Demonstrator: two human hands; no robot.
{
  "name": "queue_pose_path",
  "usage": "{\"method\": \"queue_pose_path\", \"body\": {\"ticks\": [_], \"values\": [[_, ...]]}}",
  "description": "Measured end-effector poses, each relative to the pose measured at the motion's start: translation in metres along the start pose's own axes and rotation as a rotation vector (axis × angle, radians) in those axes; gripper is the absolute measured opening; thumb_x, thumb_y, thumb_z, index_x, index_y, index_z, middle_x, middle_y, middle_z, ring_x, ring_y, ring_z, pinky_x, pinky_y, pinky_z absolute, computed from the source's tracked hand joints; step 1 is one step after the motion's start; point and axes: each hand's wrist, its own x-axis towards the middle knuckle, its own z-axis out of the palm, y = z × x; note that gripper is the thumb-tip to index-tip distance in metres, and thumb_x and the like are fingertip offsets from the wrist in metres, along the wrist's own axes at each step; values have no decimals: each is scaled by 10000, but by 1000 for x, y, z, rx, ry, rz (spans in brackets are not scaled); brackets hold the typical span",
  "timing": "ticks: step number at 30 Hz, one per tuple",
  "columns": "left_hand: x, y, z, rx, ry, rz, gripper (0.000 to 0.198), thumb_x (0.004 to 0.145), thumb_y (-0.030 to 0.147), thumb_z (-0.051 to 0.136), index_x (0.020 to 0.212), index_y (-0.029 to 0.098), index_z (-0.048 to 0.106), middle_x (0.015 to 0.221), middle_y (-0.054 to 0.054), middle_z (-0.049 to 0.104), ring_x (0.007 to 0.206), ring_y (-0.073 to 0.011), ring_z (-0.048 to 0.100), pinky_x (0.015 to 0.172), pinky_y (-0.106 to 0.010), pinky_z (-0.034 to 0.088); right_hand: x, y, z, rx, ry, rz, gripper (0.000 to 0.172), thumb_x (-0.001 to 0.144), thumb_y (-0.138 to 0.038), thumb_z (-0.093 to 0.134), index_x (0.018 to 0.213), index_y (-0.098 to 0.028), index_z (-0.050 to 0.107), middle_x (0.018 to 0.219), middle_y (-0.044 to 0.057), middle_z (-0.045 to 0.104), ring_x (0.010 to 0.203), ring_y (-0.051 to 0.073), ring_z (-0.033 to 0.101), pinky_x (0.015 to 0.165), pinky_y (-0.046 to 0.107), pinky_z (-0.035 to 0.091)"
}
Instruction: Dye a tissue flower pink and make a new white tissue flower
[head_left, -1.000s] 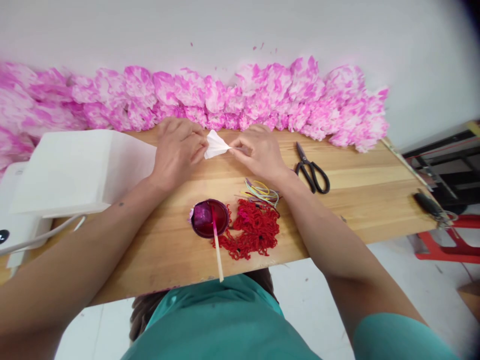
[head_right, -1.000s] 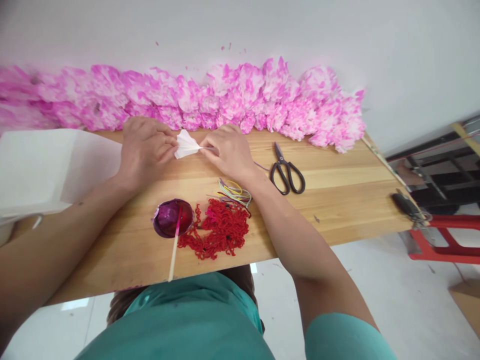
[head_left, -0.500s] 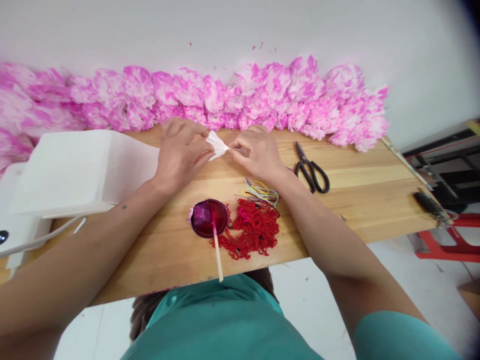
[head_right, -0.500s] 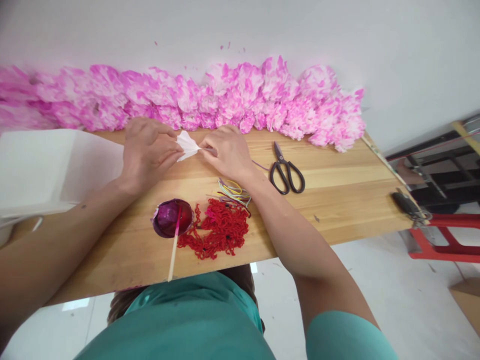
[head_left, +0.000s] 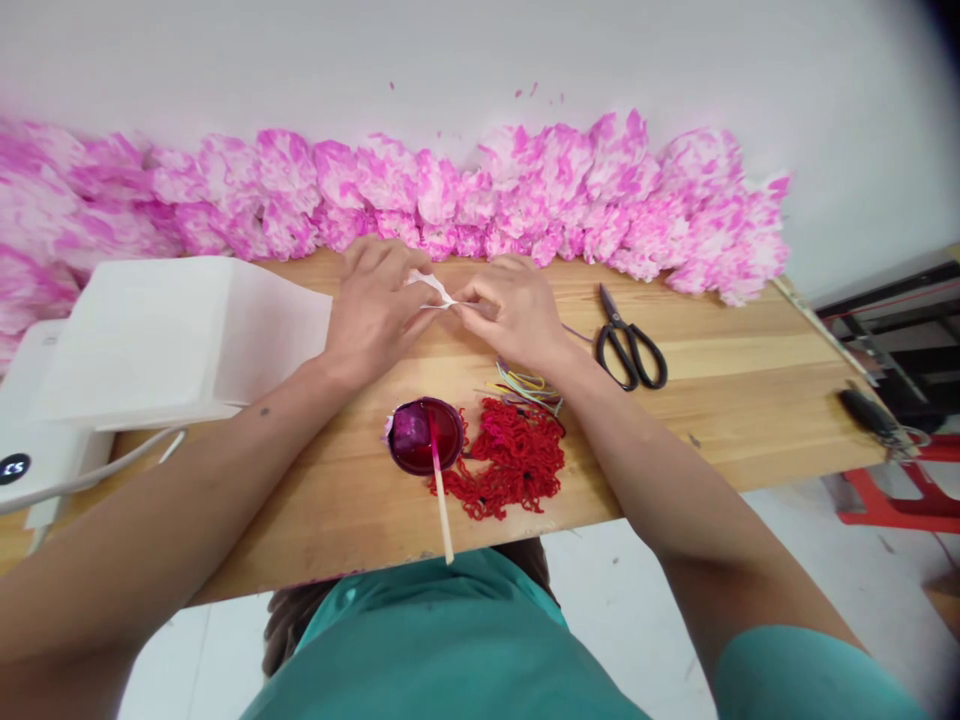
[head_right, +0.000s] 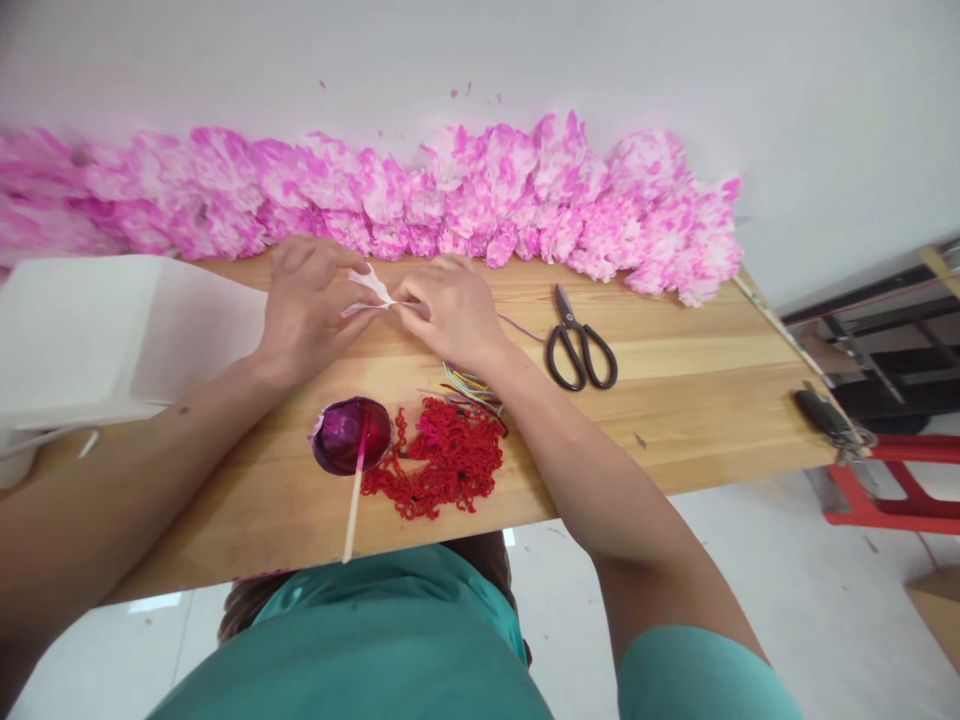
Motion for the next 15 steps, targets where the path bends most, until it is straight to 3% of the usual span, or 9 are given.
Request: {"method": "queue_pose_path", "body": {"ticks": [15], "values": [[-1, -16, 1, -83, -57, -108, 174, 956, 333, 562, 821, 259, 644, 1038, -14, 693, 1032, -256, 542, 943, -529, 372, 0, 13, -8, 29, -50, 45, 212, 937, -369, 592, 809, -222, 676, 780, 33, 686, 798, 208, 567, 863, 396, 406]]}}
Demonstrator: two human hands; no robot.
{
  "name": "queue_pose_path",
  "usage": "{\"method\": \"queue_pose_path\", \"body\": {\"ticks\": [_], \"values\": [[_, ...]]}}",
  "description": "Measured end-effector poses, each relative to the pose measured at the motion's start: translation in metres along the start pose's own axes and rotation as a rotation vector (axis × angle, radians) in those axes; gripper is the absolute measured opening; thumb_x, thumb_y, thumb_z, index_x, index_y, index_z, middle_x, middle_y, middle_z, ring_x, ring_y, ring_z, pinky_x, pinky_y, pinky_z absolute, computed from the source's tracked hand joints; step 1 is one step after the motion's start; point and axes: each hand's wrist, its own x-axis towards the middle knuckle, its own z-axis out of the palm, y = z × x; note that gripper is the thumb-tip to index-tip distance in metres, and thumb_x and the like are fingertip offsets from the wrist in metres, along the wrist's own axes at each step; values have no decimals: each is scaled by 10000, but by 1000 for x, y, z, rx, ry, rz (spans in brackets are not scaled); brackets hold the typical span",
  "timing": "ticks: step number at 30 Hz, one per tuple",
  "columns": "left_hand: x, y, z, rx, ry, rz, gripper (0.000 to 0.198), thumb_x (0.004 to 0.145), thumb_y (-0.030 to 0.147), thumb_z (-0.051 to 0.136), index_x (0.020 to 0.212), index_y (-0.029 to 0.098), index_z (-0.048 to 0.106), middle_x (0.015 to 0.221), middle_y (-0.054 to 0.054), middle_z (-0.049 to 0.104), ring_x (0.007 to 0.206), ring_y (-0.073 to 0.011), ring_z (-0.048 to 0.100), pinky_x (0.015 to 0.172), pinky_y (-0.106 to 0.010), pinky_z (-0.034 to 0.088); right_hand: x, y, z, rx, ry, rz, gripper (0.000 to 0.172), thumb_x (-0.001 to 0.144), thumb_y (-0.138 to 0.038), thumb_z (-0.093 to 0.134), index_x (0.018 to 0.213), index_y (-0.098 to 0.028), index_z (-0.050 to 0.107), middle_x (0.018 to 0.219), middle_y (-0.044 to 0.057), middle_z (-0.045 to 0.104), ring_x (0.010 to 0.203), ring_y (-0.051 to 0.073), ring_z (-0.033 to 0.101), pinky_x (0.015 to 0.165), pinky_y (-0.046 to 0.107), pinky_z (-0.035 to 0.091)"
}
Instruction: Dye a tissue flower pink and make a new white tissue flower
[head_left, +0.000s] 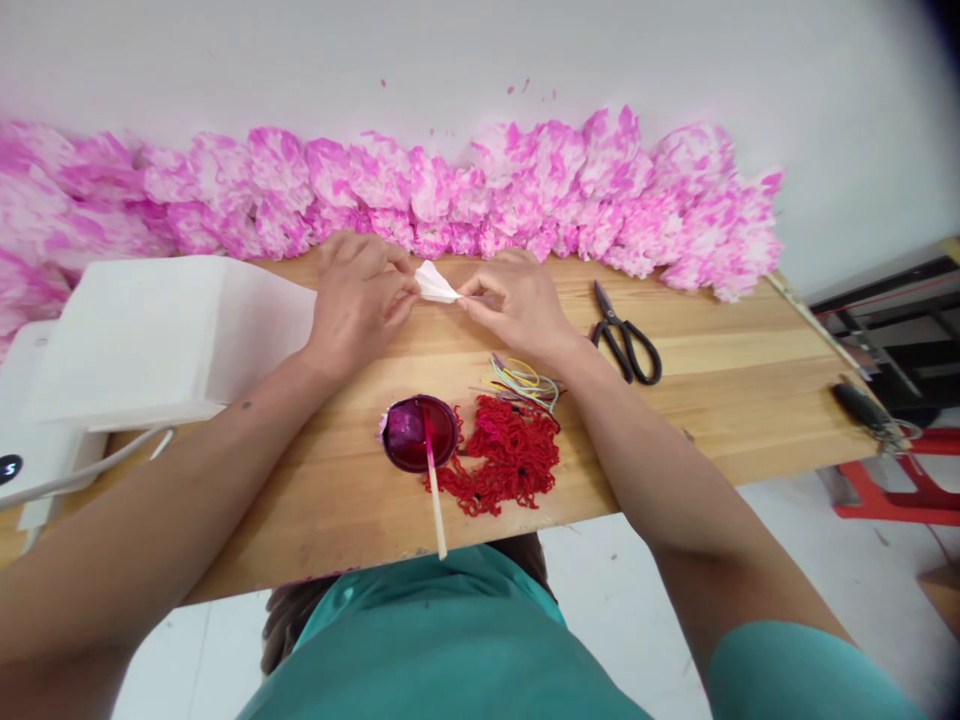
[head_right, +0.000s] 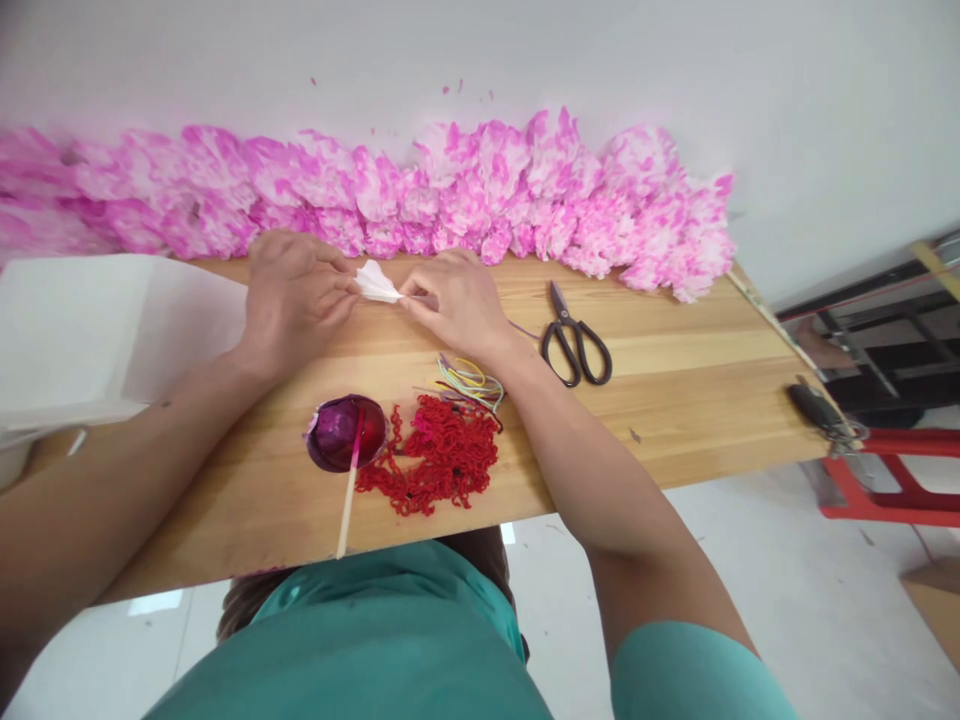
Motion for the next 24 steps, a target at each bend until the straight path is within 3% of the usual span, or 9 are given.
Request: {"method": "queue_pose_path", "body": {"ticks": [8, 13, 18, 24], "values": [[-3, -4, 3, 59, 46, 36, 77, 939, 319, 587, 932, 260, 636, 1071, -7, 688, 1042, -239, 552, 954, -533, 403, 0, 0, -4, -53, -55, -44, 137, 920, -296, 589, 823, -229, 659, 808, 34, 698, 817, 216, 567, 880, 415, 404], [-4, 10, -2, 26, 2, 90, 263, 933, 384, 603, 1168, 274, 644, 1261, -43, 674, 1212, -288, 558, 1063, -559, 378, 0, -8, -6, -107, -66, -83, 108, 896, -249, 586, 809, -222, 644, 795, 44, 685, 823, 226, 553, 864, 413, 391], [-4, 19, 2, -2, -64, 109, 222, 957, 398, 565, 1130, 322, 683, 1317, -25, 665, 1300, -294, 517, 1150, -607, 275, 0, -13, -3, -108, -60, -116, 107, 895, -249, 575, 817, -212, 638, 806, 38, 677, 807, 215, 540, 872, 404, 376], [-2, 13, 7, -13, -84, 78, 295, 1013, 438, 458, 956, 329, 725, 1043, 5, 723, 1060, -241, 570, 1105, -608, 299, 0, -13, 0, -132, -39, -131, 173, 928, -310, 571, 806, -204, 635, 806, 43, 671, 821, 213, 539, 870, 398, 369]]}}
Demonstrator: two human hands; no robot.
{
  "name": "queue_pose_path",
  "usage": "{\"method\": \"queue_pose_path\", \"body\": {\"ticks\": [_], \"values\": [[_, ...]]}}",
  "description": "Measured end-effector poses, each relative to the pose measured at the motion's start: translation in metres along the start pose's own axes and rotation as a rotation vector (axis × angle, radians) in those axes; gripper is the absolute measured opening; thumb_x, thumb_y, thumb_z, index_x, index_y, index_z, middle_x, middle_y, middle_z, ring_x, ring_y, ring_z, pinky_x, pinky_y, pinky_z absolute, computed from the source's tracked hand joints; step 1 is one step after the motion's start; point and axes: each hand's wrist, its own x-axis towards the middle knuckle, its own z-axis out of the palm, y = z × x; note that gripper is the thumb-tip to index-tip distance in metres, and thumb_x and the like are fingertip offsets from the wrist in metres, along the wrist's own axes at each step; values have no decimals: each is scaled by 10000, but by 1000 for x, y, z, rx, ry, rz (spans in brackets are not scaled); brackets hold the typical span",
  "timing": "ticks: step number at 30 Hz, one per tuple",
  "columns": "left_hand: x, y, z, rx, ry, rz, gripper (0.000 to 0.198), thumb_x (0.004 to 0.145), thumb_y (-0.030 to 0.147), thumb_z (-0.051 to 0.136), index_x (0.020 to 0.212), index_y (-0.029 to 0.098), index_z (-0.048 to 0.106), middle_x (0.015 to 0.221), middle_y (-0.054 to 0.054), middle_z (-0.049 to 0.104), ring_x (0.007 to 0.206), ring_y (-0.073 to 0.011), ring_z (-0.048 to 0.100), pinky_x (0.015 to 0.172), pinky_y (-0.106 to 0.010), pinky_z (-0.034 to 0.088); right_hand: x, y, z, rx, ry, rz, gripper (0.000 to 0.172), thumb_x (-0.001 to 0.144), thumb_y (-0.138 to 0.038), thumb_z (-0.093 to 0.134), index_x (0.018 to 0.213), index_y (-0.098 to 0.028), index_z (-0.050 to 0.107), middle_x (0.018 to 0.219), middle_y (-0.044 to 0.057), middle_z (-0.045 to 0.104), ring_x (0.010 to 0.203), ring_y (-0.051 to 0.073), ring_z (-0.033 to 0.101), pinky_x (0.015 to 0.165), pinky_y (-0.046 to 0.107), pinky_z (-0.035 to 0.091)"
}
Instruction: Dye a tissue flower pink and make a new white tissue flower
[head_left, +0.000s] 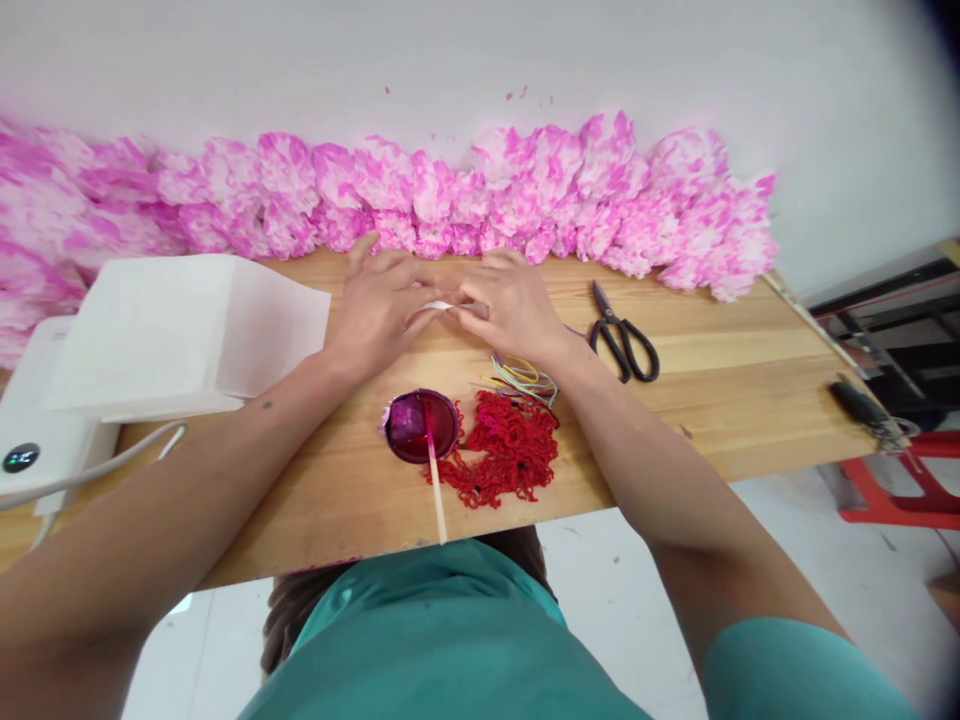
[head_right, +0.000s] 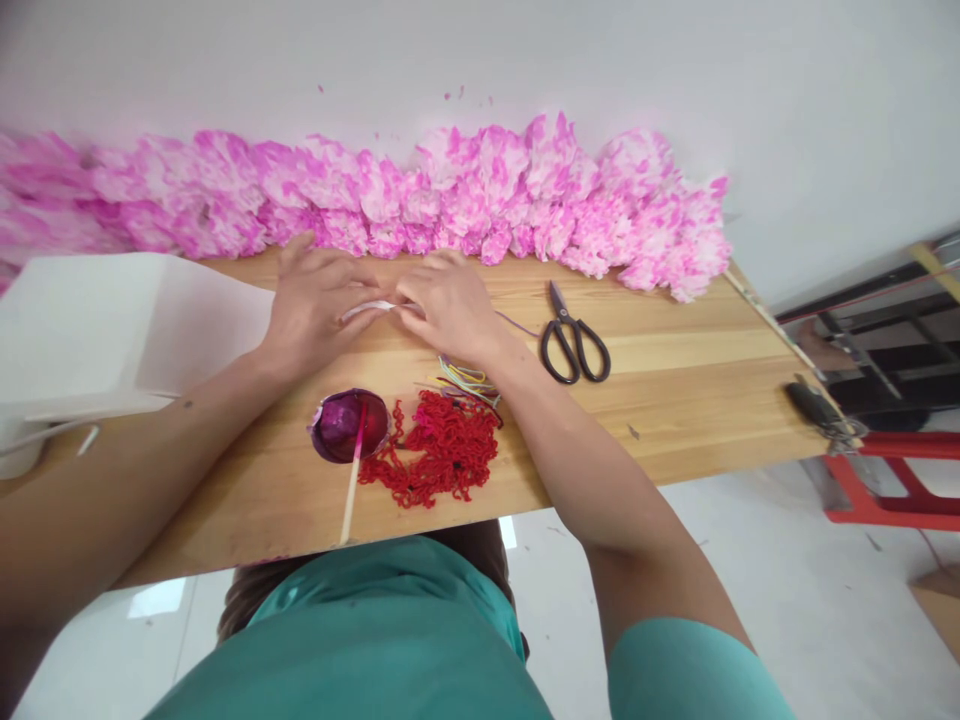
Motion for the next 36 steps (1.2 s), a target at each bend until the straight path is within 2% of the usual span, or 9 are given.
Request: {"method": "queue_pose_path", "body": {"ticks": [6, 9, 13, 16, 21, 25, 28, 31, 36], "values": [[-1, 2, -1, 48, 6, -5, 202, 981, 349, 537, 930, 286, 722, 920, -18, 724, 973, -247, 621, 1115, -559, 315, 1, -2, 0, -27, -31, -12, 209, 953, -332, 557, 808, -204, 637, 827, 57, 677, 861, 228, 564, 877, 410, 388], [0, 4, -2, 49, -8, -41, 136, 936, 281, 567, 891, 241, 689, 920, -42, 731, 975, -265, 637, 1117, -549, 318, 0, 5, -4, -3, 29, -20, 240, 986, -361, 503, 893, -218, 673, 884, 55, 707, 919, 236, 591, 912, 423, 411], [2, 4, -5, 65, -21, -64, 77, 875, 212, 575, 847, 210, 647, 923, -59, 737, 978, -277, 644, 1110, -532, 335, 2, 21, -24, 18, 210, 102, 298, 1011, -431, 437, 1018, -272, 689, 994, 62, 746, 978, 256, 628, 960, 444, 441], [2, 3, -6, 73, -30, -75, 49, 851, 217, 580, 826, 230, 619, 917, -46, 732, 971, -274, 638, 1109, -523, 337, 6, 25, -47, 0, 240, 197, 305, 1004, -459, 446, 1021, -285, 696, 1004, 65, 757, 989, 273, 650, 961, 442, 460], [1, -1, -8, 55, -26, -103, 32, 845, 239, 582, 818, 237, 600, 885, -53, 691, 951, -263, 595, 1080, -519, 342, -4, 8, -80, -48, 84, 208, 238, 975, -412, 526, 918, -285, 718, 912, 47, 759, 928, 259, 668, 974, 445, 471], [2, -3, -8, 85, -33, -99, 21, 814, 235, 603, 801, 232, 586, 877, -54, 668, 941, -258, 565, 1037, -496, 377, -40, -3, -88, -60, 3, 235, 200, 944, -378, 583, 860, -264, 724, 867, 43, 750, 889, 245, 666, 963, 458, 469], [3, -3, -9, 103, -44, -99, 21, 808, 229, 601, 818, 212, 593, 870, -44, 648, 931, -240, 545, 1030, -479, 391, -70, 4, -88, -58, -80, 312, 204, 926, -372, 605, 843, -237, 733, 830, 48, 745, 841, 232, 664, 880, 423, 484], [3, -2, -9, 95, -57, -89, 37, 816, 243, 599, 821, 207, 598, 855, -33, 626, 914, -222, 523, 1039, -469, 393, -88, 18, -91, -109, -140, 424, 200, 914, -360, 614, 863, -216, 744, 862, 64, 755, 829, 229, 663, 784, 381, 477], [4, -2, -9, 71, -45, -81, 46, 823, 254, 577, 820, 216, 603, 844, -30, 626, 901, -226, 521, 1020, -466, 394, -83, 28, -89, -264, -271, 588, 174, 893, -337, 637, 909, -203, 747, 925, 79, 769, 844, 248, 676, 707, 354, 452]]}}
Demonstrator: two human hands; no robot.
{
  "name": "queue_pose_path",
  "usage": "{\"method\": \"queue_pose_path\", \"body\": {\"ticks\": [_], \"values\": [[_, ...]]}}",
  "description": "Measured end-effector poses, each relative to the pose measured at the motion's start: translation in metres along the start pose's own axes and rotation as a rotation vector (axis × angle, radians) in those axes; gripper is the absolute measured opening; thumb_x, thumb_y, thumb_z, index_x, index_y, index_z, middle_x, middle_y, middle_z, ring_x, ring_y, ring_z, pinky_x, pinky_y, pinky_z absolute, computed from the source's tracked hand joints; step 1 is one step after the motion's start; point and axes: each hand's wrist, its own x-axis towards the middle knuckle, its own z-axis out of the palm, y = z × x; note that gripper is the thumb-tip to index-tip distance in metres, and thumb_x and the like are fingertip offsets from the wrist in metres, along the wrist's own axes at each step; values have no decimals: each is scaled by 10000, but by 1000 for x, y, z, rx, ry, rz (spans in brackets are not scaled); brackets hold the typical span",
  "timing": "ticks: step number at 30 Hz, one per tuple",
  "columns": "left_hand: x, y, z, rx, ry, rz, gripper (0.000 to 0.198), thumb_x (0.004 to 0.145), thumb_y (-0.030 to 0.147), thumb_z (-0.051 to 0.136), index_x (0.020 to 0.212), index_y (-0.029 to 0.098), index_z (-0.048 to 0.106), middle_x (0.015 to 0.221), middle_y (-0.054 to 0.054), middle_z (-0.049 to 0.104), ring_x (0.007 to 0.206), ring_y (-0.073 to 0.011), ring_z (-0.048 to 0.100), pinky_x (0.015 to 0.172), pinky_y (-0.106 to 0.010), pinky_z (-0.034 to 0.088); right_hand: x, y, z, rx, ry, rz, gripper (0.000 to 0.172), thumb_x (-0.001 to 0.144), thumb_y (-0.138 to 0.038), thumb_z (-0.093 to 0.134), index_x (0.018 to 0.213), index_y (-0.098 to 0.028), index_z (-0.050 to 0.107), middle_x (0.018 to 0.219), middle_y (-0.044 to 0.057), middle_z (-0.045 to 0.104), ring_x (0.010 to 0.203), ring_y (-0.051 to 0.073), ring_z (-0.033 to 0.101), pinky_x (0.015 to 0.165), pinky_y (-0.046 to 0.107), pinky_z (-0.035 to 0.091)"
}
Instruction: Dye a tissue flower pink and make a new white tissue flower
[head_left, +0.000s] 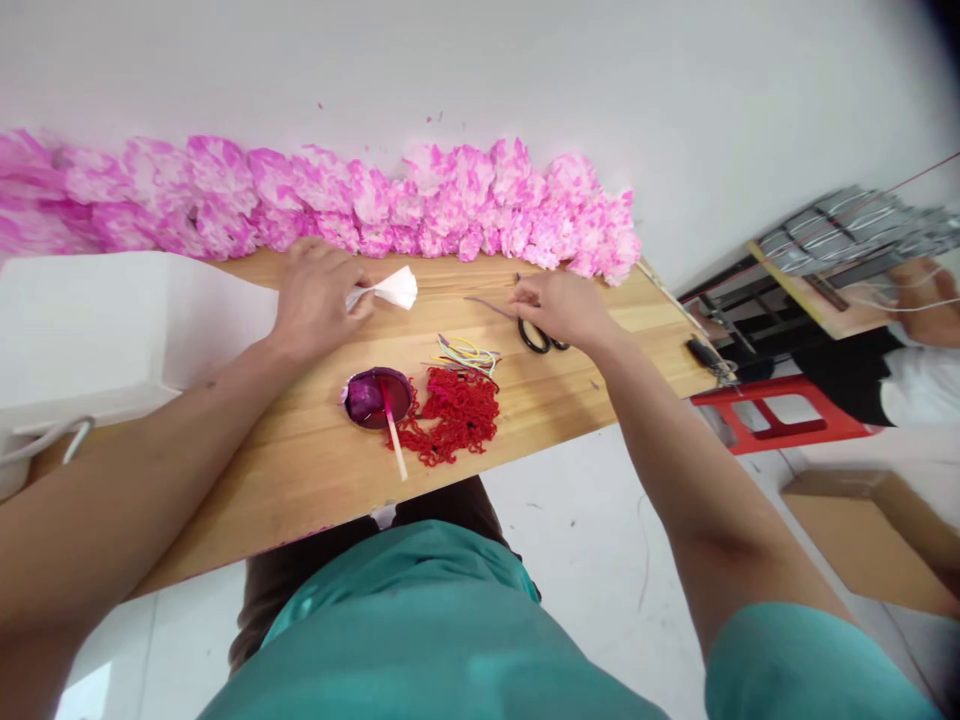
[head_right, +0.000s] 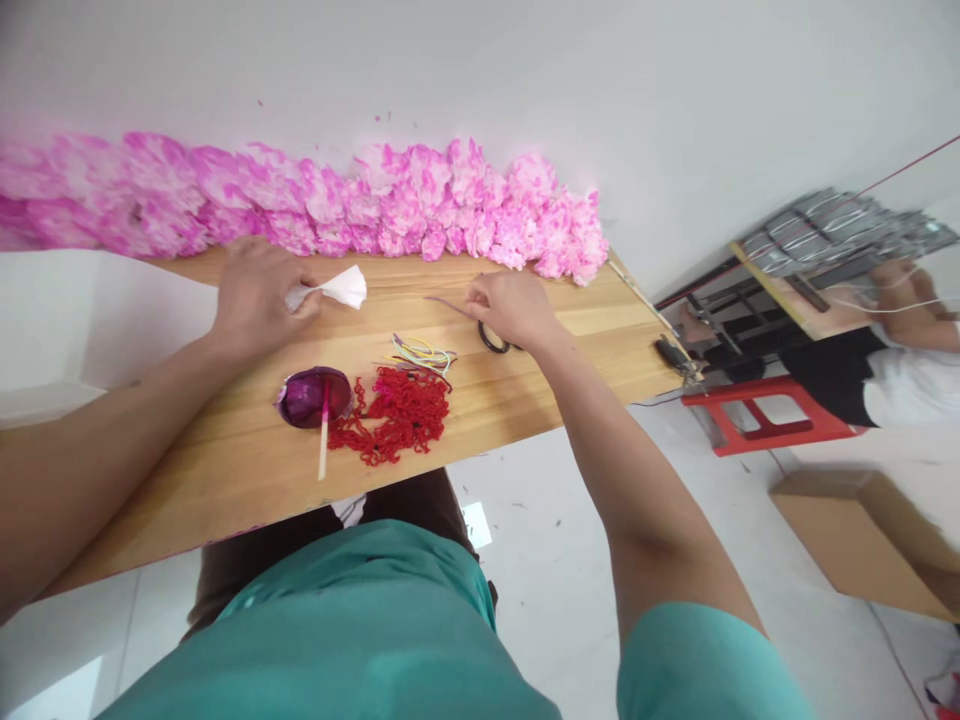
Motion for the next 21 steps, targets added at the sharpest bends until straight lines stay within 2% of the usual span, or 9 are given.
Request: {"method": "queue_pose_path", "body": {"ticks": [4, 8, 10, 12, 14, 16, 19, 21], "values": [[0, 0, 0, -22, -10, -11, 58, 839, 244, 560, 826, 215, 609, 862, -32, 643, 923, -231, 536, 1016, -466, 381, 12, -14, 16, -125, -42, 67, 169, 885, -302, 622, 875, -177, 734, 972, 128, 753, 918, 301, 670, 744, 382, 467], [0, 2, -1, -64, 17, -60, 63, 842, 241, 560, 819, 230, 617, 871, -30, 662, 940, -237, 557, 1020, -458, 372, 18, -18, 29, -61, 11, 100, 149, 876, -184, 549, 817, -164, 685, 977, 155, 736, 928, 294, 655, 765, 389, 470], [0, 2, -2, -65, 34, -80, 88, 847, 258, 557, 813, 223, 630, 854, -44, 673, 922, -251, 577, 1013, -466, 379, 18, -20, 28, 133, 47, 92, 95, 845, -170, 581, 775, -175, 646, 914, 129, 738, 882, 265, 659, 761, 378, 477], [1, 3, -2, -69, 39, -101, 115, 855, 259, 548, 808, 211, 641, 828, -55, 680, 901, -260, 595, 998, -468, 394, 17, -28, 22, 504, 104, 79, 71, 849, -222, 605, 786, -191, 613, 872, 87, 741, 836, 219, 668, 718, 339, 492], [1, 3, -3, -78, 45, -136, 133, 864, 259, 541, 807, 208, 650, 818, -58, 689, 900, -264, 606, 987, -464, 404, 16, -43, 14, 940, 137, 79, 153, 882, -354, 595, 830, -211, 589, 874, 52, 745, 819, 181, 679, 612, 274, 484], [1, 4, -3, -90, 51, -182, 141, 871, 264, 542, 818, 212, 661, 827, -57, 701, 912, -266, 614, 983, -462, 408, 17, -65, 9, 1221, 123, 68, 212, 853, -425, 639, 845, -225, 569, 853, 24, 734, 789, 150, 677, 552, 230, 467], [1, 6, -3, -116, 52, -225, 166, 881, 281, 542, 841, 209, 686, 863, -60, 725, 934, -274, 632, 977, -460, 414, 29, -100, 6, 1445, 72, 31, 267, 816, -457, 690, 831, -233, 546, 798, -4, 702, 725, 119, 658, 554, 222, 491], [1, 7, -3, -137, 47, -240, 185, 887, 278, 536, 856, 208, 703, 891, -66, 740, 941, -278, 643, 968, -459, 417, 43, -122, 5, 1464, 84, 6, 251, 838, -455, 673, 844, -238, 548, 790, -11, 687, 736, 117, 659, 583, 231, 516]]}}
